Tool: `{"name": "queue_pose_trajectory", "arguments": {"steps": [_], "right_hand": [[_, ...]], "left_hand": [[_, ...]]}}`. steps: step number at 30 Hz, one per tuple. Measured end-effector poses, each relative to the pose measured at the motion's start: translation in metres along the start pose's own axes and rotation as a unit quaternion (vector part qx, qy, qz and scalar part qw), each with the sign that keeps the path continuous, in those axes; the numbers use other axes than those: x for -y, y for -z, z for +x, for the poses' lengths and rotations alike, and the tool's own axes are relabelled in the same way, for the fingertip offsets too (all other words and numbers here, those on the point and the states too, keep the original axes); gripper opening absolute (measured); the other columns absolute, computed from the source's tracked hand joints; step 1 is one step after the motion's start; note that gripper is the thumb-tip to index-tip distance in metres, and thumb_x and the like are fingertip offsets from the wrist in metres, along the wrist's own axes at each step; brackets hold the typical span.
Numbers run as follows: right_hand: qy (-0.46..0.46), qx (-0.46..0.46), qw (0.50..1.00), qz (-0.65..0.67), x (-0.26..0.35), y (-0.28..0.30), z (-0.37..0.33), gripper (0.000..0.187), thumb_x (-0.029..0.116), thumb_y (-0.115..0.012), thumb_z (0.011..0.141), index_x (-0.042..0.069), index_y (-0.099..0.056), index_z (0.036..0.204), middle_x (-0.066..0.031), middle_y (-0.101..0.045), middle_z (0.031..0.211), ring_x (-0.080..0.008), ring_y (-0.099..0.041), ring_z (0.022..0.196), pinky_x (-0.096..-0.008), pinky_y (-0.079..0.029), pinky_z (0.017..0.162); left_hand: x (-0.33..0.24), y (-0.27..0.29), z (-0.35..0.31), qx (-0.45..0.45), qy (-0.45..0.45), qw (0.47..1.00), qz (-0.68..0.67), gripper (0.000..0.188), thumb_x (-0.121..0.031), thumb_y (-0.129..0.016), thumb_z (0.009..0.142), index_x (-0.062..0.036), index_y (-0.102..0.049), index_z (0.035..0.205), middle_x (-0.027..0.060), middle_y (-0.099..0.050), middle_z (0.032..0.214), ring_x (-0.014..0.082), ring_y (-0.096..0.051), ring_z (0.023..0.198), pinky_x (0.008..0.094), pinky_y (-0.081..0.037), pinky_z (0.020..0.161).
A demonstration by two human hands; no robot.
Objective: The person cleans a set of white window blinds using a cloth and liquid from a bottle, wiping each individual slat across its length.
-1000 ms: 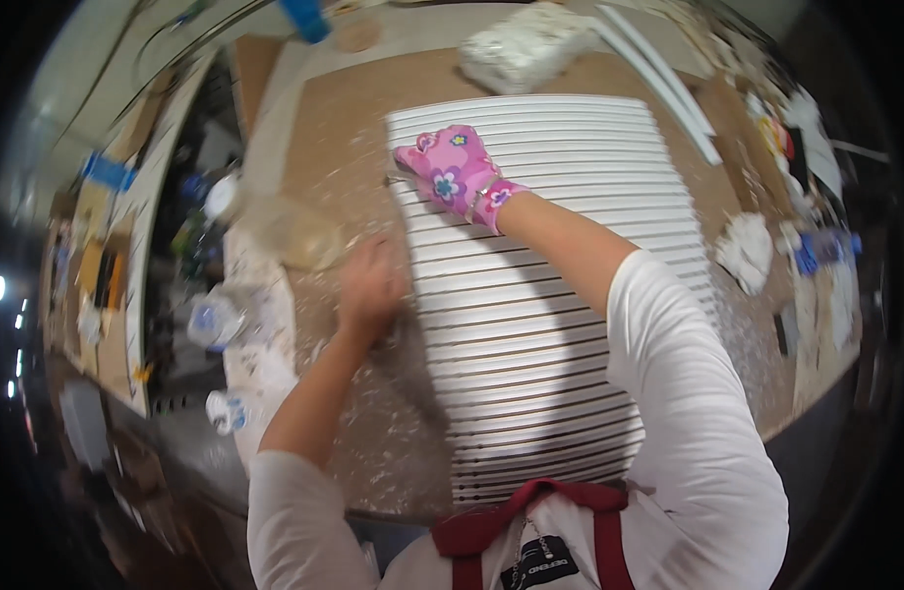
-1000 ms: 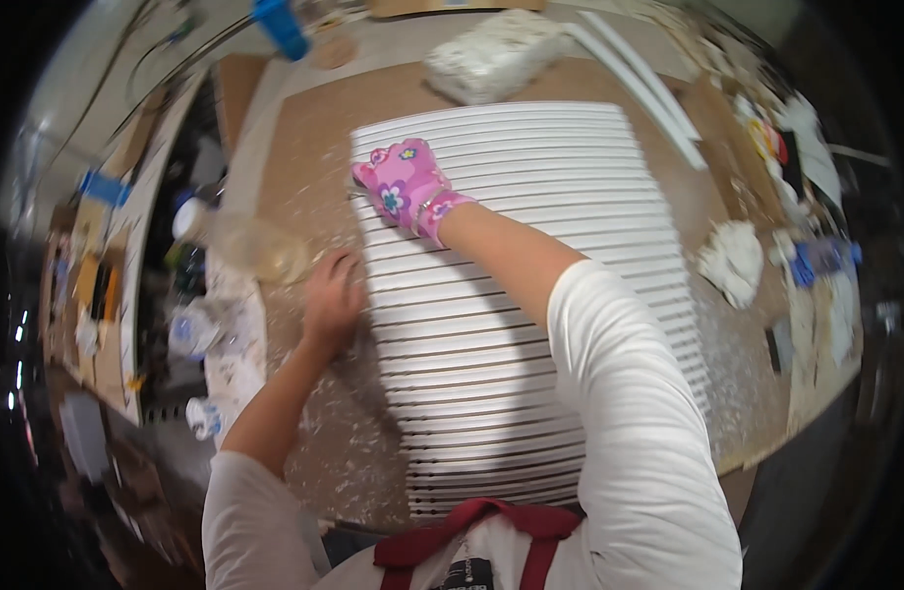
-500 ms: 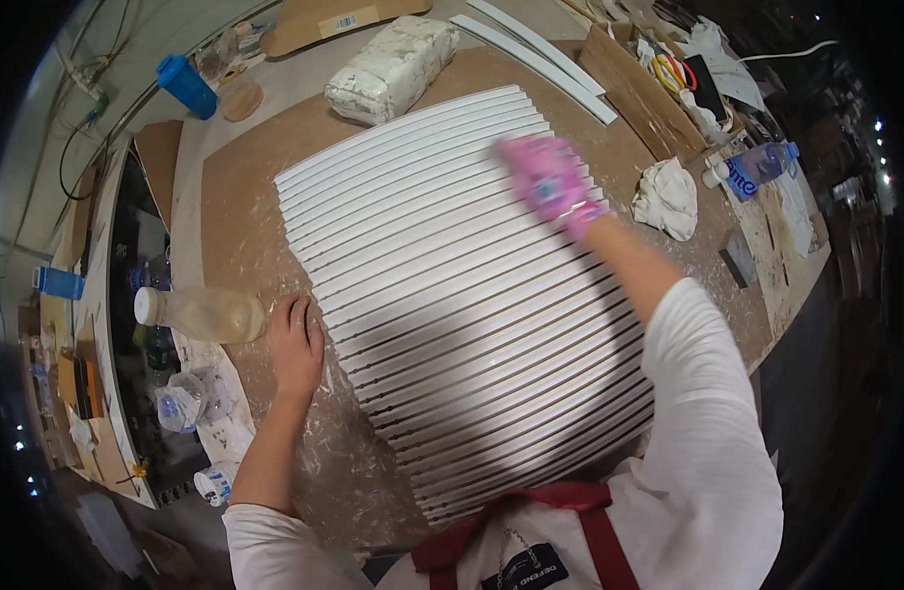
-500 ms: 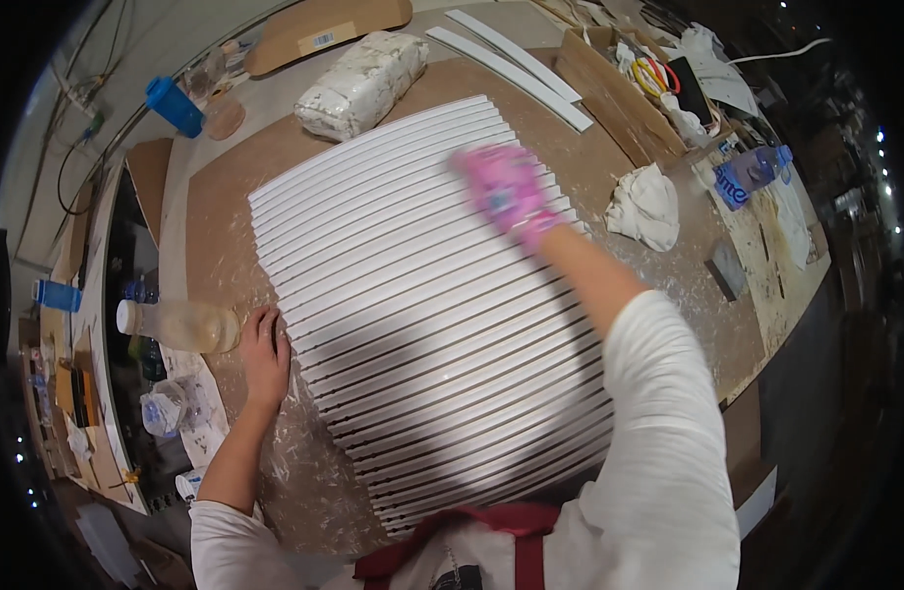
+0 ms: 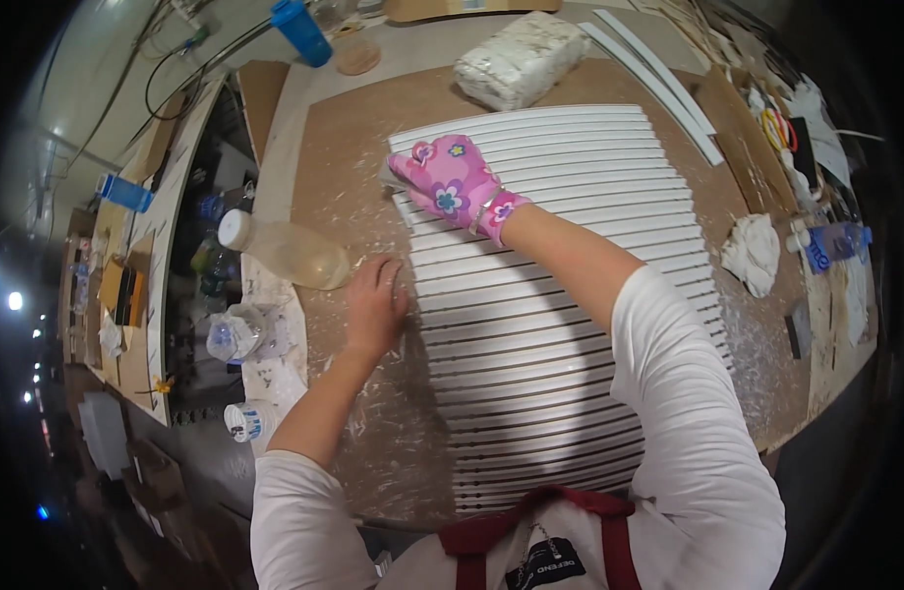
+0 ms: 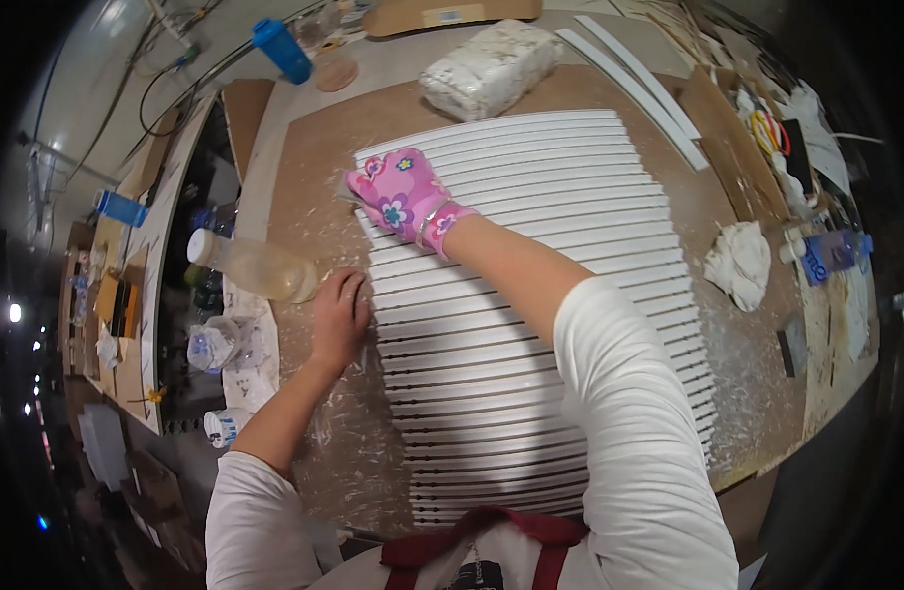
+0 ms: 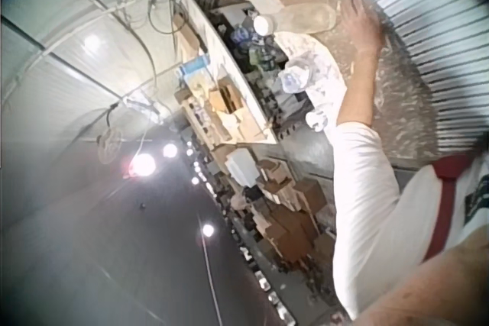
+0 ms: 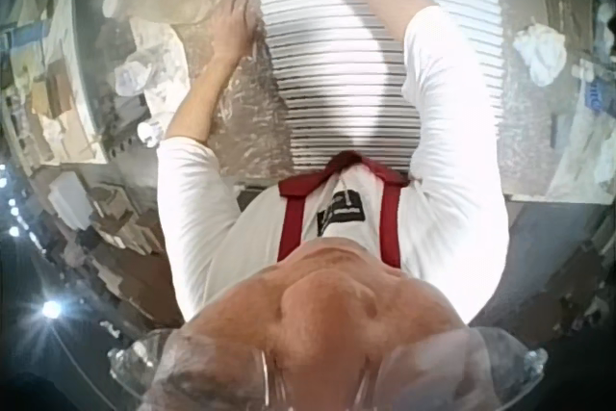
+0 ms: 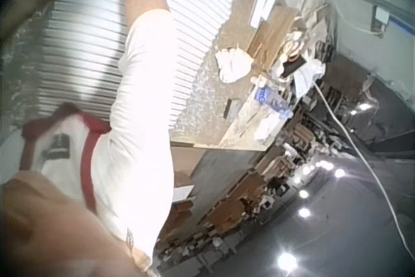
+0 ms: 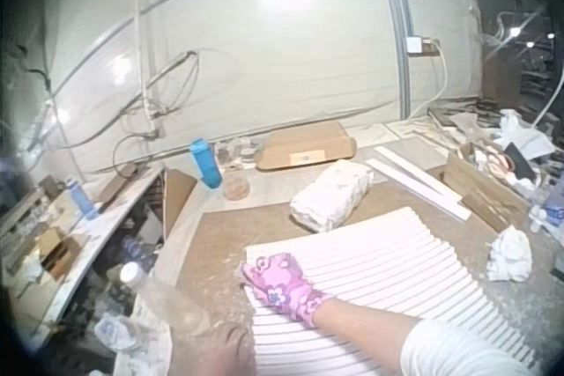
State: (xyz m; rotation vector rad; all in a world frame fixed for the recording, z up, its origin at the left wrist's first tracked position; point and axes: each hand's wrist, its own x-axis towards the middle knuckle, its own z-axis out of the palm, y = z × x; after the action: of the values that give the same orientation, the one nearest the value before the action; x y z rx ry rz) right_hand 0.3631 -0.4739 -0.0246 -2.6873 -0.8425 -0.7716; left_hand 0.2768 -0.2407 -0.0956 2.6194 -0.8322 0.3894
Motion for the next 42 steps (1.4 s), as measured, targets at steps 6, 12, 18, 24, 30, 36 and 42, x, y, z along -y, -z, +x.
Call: {"name": "queue_pose_trajectory", "arguments": {"steps": [6, 12, 18, 24, 30, 36, 42], "right_hand": [[-0.109, 0.104, 0.985, -0.083, -0.049, -0.010, 0.014, 0.016, 0.016, -0.053, 0.084, 0.015, -0.062, 0.096, -0.0081, -0.067, 0.089, -0.0243, -0.067, 0.082, -0.0393, -0.050, 0.063], [0.001, 0.130, 0.987, -0.090, -0.024, -0.029, 0.043, 0.021, 0.022, -0.047, 0.090, 0.018, -0.065, 0.102, -0.0074, -0.066, 0.088, -0.0279, -0.065, 0.084, -0.0418, -0.048, 0.081], [0.125, 0.035, 0.988, -0.078, -0.032, -0.052, 0.045, 0.026, 0.022, -0.048, 0.090, 0.024, -0.066, 0.109, -0.0041, -0.066, 0.087, -0.0253, -0.065, 0.086, -0.0390, -0.048, 0.079], [-0.002, 0.101, 0.988, -0.120, -0.031, -0.049, 0.067, 0.029, 0.021, -0.043, 0.095, 0.025, -0.064, 0.113, -0.0059, -0.067, 0.096, -0.0258, -0.066, 0.084, -0.0407, -0.049, 0.081], [-0.081, 0.125, 0.979, -0.141, -0.041, -0.049, 0.073, 0.029, 0.016, -0.047, 0.089, 0.019, -0.063, 0.114, -0.0102, -0.067, 0.101, -0.0282, -0.066, 0.095, -0.0416, -0.051, 0.080], [-0.208, 0.148, 0.958, -0.130, -0.069, -0.033, 0.056, 0.025, 0.018, -0.049, 0.091, 0.019, -0.068, 0.109, -0.0084, -0.069, 0.102, -0.0256, -0.068, 0.095, -0.0404, -0.052, 0.086], [-0.092, 0.135, 0.984, -0.074, -0.040, -0.027, 0.035, 0.024, 0.018, -0.046, 0.094, 0.014, -0.065, 0.108, -0.0116, -0.069, 0.102, -0.0283, -0.067, 0.093, -0.0446, -0.050, 0.084]], "left_hand": [[0.002, -0.006, -0.007, -0.009, 0.029, 1.000, -0.003, 0.043, -0.010, -0.064, 0.075, -0.0055, -0.057, 0.117, 0.0128, -0.054, 0.122, 0.0345, -0.052, 0.114, 0.0458, -0.042, 0.095], [-0.006, 0.002, -0.007, 0.019, 0.060, 0.998, -0.031, 0.043, -0.011, -0.063, 0.077, -0.0073, -0.057, 0.120, 0.0113, -0.053, 0.126, 0.0323, -0.050, 0.120, 0.0470, -0.040, 0.097], [-0.007, 0.007, -0.004, 0.023, 0.066, 0.997, -0.040, 0.042, -0.012, -0.062, 0.080, -0.0070, -0.057, 0.121, 0.0104, -0.052, 0.129, 0.0313, -0.048, 0.122, 0.0455, -0.039, 0.098], [-0.003, 0.009, -0.005, 0.025, 0.064, 0.996, -0.053, 0.041, -0.012, -0.061, 0.081, -0.0069, -0.055, 0.122, 0.0116, -0.050, 0.129, 0.0330, -0.047, 0.122, 0.0454, -0.037, 0.100], [-0.002, 0.007, -0.008, 0.034, 0.063, 0.996, -0.055, 0.043, -0.013, -0.061, 0.082, -0.0079, -0.054, 0.124, 0.0125, -0.050, 0.130, 0.0344, -0.046, 0.123, 0.0453, -0.035, 0.103], [-0.008, 0.008, -0.002, 0.031, 0.062, 0.996, -0.060, 0.044, -0.011, -0.062, 0.081, -0.0081, -0.054, 0.123, 0.0124, -0.051, 0.129, 0.0348, -0.047, 0.123, 0.0453, -0.035, 0.104], [0.003, -0.001, -0.009, 0.015, 0.037, 0.998, -0.053, 0.043, -0.014, -0.061, 0.080, -0.0076, -0.055, 0.122, 0.0139, -0.052, 0.129, 0.0367, -0.049, 0.120, 0.0472, -0.039, 0.099]]}}
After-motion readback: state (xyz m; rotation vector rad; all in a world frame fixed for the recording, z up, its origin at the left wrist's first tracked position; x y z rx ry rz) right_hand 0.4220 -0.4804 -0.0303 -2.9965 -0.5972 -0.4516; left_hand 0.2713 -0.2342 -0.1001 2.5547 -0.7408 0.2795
